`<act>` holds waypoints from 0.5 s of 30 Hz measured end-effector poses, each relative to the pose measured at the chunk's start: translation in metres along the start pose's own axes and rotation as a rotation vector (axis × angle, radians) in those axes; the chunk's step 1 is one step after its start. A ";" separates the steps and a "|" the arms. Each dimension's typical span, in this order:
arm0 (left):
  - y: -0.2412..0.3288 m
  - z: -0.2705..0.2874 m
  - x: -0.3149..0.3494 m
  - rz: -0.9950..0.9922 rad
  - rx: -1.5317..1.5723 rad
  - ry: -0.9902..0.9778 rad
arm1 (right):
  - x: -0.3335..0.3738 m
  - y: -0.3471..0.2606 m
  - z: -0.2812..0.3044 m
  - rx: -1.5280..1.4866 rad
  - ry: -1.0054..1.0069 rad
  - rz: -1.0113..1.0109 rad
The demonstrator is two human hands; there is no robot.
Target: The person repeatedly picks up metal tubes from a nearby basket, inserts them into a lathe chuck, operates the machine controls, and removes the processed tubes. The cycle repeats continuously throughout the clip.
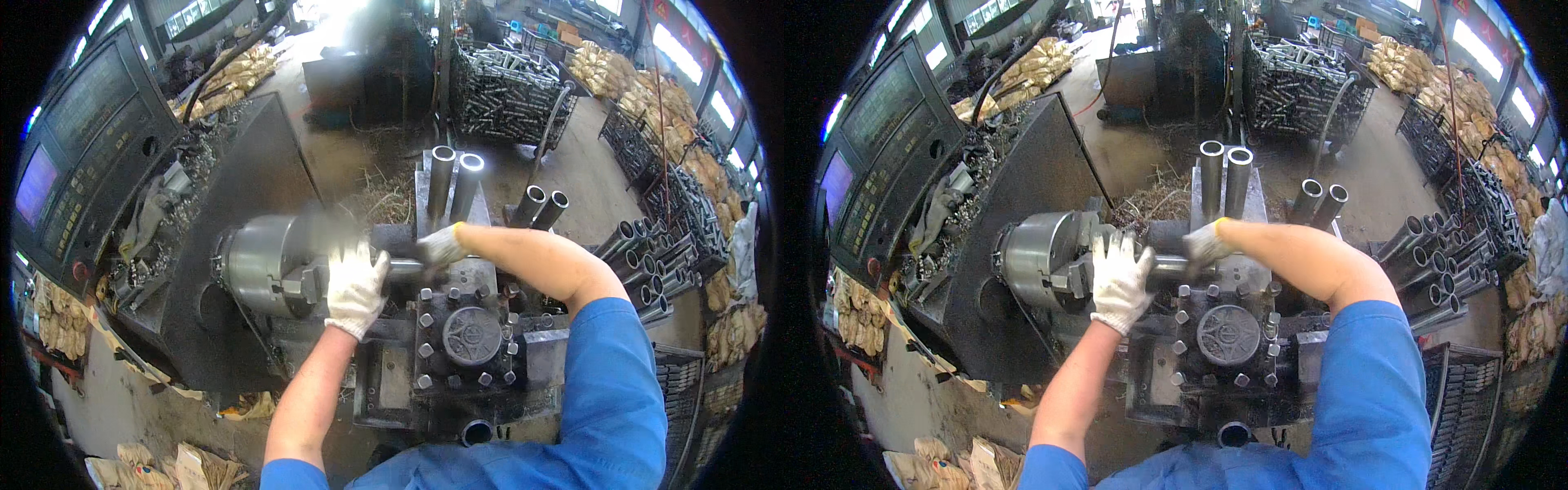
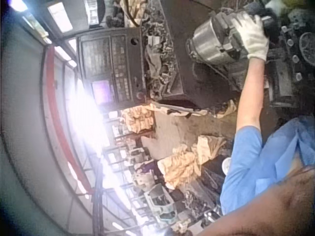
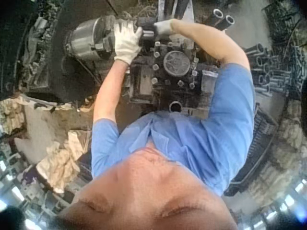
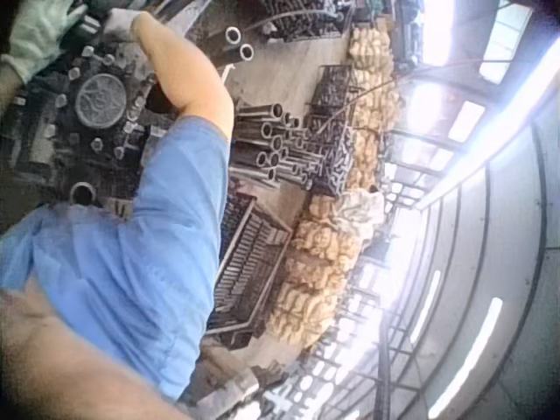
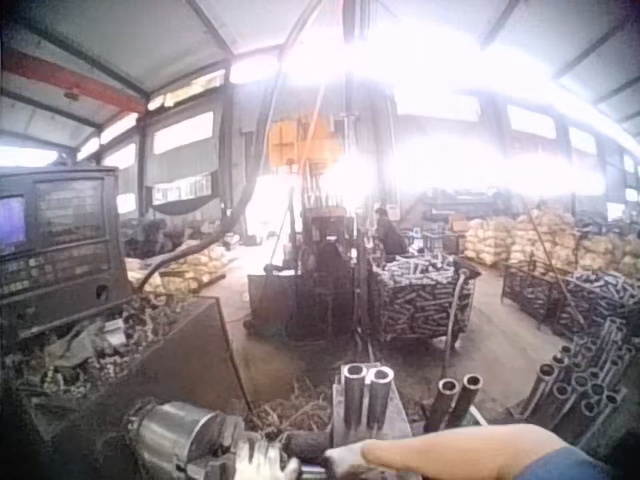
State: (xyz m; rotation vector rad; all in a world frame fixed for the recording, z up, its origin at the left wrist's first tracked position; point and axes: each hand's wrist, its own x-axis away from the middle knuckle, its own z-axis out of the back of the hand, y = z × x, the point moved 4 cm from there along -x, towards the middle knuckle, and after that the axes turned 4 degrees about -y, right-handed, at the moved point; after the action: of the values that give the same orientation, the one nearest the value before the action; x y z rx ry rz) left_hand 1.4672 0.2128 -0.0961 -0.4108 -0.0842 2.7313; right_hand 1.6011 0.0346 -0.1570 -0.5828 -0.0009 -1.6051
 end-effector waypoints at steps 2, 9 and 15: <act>-0.002 0.004 0.002 0.032 0.020 -0.039 | -0.007 -0.013 0.002 -0.005 0.147 0.087; 0.004 0.012 -0.015 -0.002 -0.084 0.034 | 0.104 -0.005 -0.077 -0.485 0.142 -0.554; -0.004 0.036 0.028 -0.136 0.078 0.181 | 0.188 -0.149 -0.027 0.013 1.011 -1.098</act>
State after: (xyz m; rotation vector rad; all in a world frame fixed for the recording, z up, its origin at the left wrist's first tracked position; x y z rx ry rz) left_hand 1.4338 0.2271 -0.0688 -0.6049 0.0414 2.5419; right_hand 1.4521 -0.1295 -0.0618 0.4103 0.4917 -2.8080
